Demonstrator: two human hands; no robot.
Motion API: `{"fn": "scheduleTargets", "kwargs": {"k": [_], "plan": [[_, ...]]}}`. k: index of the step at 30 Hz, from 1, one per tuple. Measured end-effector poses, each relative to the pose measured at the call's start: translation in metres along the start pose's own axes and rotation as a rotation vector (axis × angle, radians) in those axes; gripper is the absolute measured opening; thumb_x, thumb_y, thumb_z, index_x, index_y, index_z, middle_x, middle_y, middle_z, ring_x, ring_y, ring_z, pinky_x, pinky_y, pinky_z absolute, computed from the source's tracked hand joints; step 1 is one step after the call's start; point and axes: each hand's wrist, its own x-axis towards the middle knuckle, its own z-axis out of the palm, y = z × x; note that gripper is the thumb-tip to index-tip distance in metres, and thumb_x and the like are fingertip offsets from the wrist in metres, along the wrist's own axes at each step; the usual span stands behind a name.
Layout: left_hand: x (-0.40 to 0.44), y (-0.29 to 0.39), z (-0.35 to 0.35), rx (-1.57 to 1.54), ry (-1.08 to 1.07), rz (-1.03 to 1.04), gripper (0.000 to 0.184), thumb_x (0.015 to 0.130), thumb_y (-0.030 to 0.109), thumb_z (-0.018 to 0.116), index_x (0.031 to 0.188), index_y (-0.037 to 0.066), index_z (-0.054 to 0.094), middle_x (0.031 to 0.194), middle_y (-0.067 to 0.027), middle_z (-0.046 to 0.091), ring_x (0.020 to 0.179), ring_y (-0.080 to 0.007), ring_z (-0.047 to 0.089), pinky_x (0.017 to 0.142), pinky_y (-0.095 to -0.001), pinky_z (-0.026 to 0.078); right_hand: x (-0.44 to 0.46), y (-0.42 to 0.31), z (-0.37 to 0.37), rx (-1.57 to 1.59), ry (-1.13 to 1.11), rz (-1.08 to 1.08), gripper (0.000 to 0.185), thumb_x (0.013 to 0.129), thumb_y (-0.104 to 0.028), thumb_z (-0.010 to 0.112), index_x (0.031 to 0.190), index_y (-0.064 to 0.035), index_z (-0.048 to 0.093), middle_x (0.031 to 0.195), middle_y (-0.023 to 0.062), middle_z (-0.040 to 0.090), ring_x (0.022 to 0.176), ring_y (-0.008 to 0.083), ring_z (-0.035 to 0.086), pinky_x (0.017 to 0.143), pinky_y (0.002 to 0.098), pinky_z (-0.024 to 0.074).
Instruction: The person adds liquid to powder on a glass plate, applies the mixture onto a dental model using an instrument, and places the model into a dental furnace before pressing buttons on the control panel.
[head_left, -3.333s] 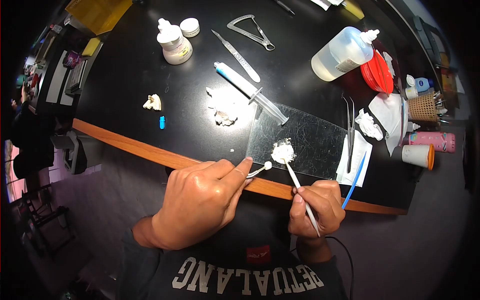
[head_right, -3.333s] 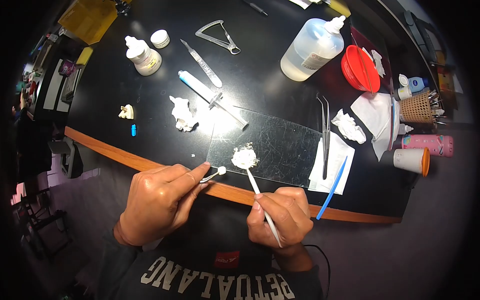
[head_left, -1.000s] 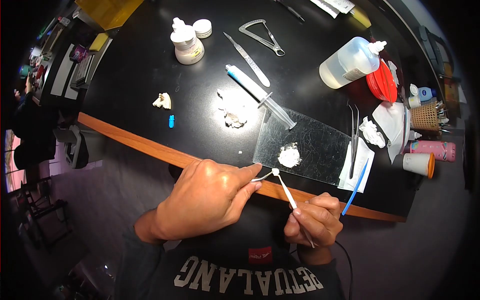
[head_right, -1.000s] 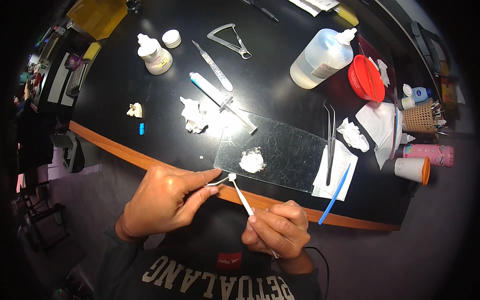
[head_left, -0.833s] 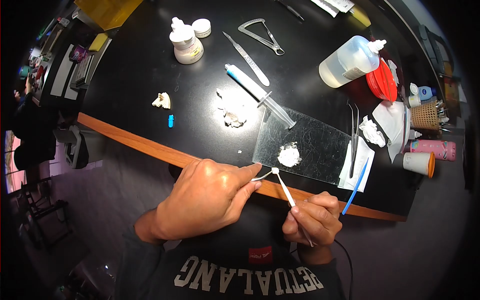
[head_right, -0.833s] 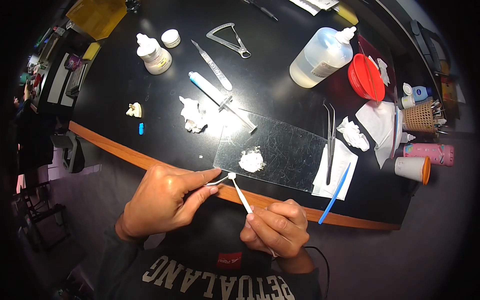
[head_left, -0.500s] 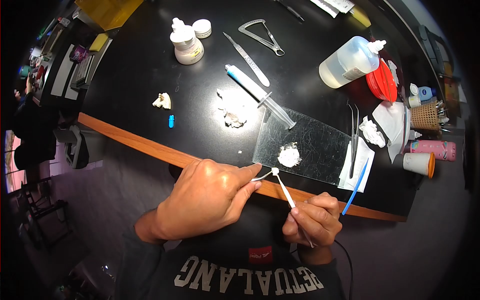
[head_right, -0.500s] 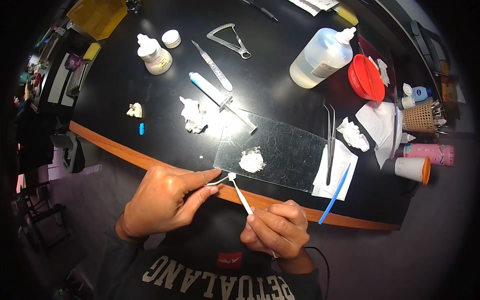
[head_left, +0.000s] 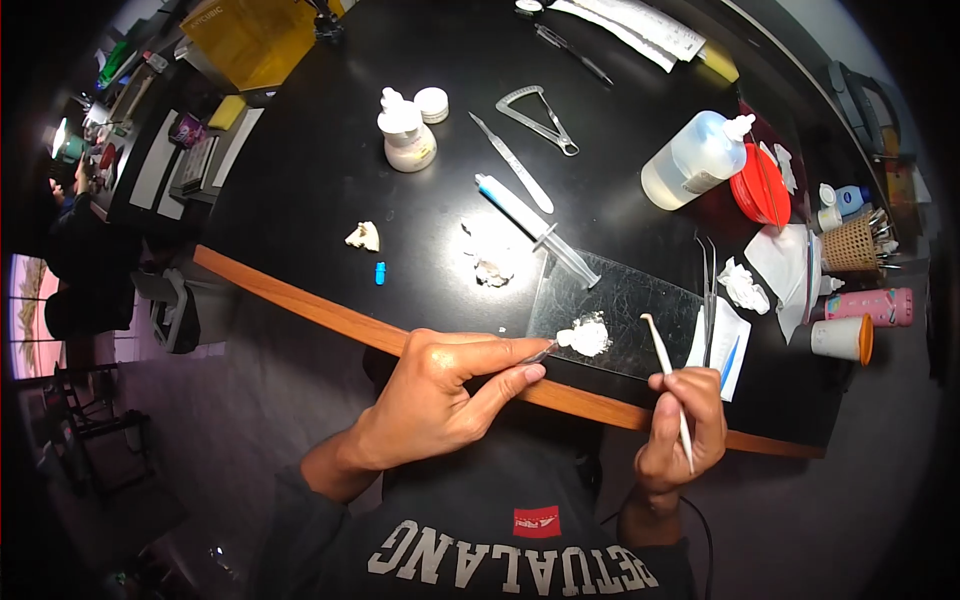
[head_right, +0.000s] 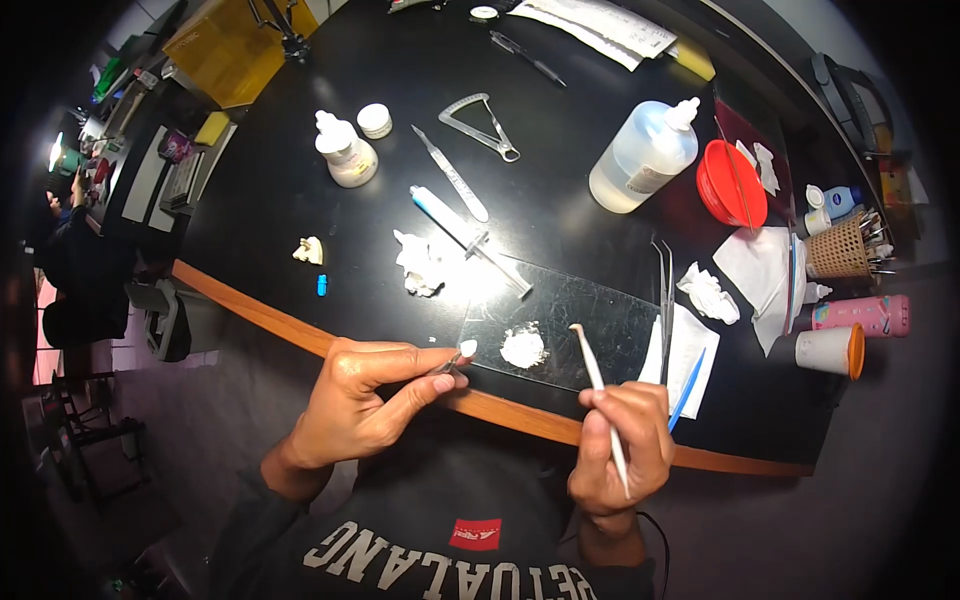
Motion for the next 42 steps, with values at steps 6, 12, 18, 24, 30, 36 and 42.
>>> {"fn": "scheduleTargets", "kwargs": {"k": [6,12,18,24,30,36,42], "plan": [[-0.012,0.01,-0.018,0.286,0.178,0.084,0.027,0.091,-0.002,0.081,0.118,-0.001,0.082,0.078,-0.0113,0.075,0.062,-0.0162,0.064,0.059,-0.0316,0.049,0.03,0.016,-0.008,-0.511,-0.248,-0.203,0.043,0.076,0.017,0.072,0.115,0.0016,0.078,0.105,0.0147,0.072,0.095,0.034,0.066,0.085,0.0433,0.0547],[-0.025,-0.002,-0.043,0.64,0.334,0.096,0.032,0.085,-0.002,0.084,0.118,0.002,0.083,0.085,-0.0096,0.077,0.07,-0.0212,0.065,0.065,-0.0338,0.049,0.043,0.007,-0.008,-0.77,-0.514,-0.172,0.061,0.08,0.017,0.064,0.139,-0.0008,0.07,0.129,0.0149,0.069,0.11,0.0332,0.067,0.09,0.0425,0.0516],[-0.03,-0.007,-0.053,0.622,0.334,0.159,0.034,0.085,0.003,0.085,0.119,0.003,0.081,0.079,-0.0071,0.07,0.067,-0.0232,0.059,0.063,-0.0368,0.049,0.041,-0.002,-0.006,-0.948,-0.647,-0.127,0.066,0.083,0.015,0.063,0.147,0.001,0.062,0.141,0.0167,0.062,0.118,0.0322,0.063,0.088,0.0419,0.0481],[-0.034,-0.007,-0.058,0.572,0.328,0.148,0.031,0.087,0.002,0.084,0.118,-0.001,0.081,0.079,-0.0107,0.073,0.066,-0.0245,0.063,0.063,-0.0367,0.05,0.041,-0.009,-0.006,-0.966,-0.693,-0.118,0.074,0.078,0.017,0.066,0.15,0.0029,0.058,0.144,0.0196,0.058,0.119,0.0344,0.062,0.089,0.0426,0.0468],[-0.039,-0.006,-0.063,0.554,0.315,0.118,0.031,0.087,-0.002,0.083,0.118,-0.002,0.081,0.082,-0.0137,0.077,0.069,-0.024,0.069,0.066,-0.0344,0.052,0.04,-0.011,-0.006,-0.958,-0.699,-0.109,0.079,0.077,0.018,0.066,0.154,0.0034,0.054,0.146,0.021,0.056,0.12,0.035,0.061,0.088,0.0435,0.0462],[-0.042,-0.011,-0.068,0.539,0.335,0.091,0.027,0.088,-0.001,0.082,0.115,-0.004,0.081,0.081,-0.0145,0.075,0.069,-0.0271,0.069,0.067,-0.037,0.053,0.038,-0.014,-0.005,-0.994,-0.706,-0.103,0.076,0.081,0.017,0.064,0.155,0.0029,0.053,0.149,0.0206,0.054,0.124,0.0359,0.059,0.094,0.0441,0.0472],[-0.046,0.001,-0.08,0.495,0.348,-0.059,0.023,0.095,-0.004,0.073,0.117,-0.006,0.08,0.086,-0.0158,0.077,0.075,-0.019,0.072,0.07,-0.0315,0.054,0.047,-0.02,-0.037,-0.656,-0.604,0.064,0.081,0.078,0.02,0.054,0.154,-0.0071,0.06,0.151,0.0205,0.053,0.125,0.0373,0.06,0.104,0.0454,0.0499]]}}
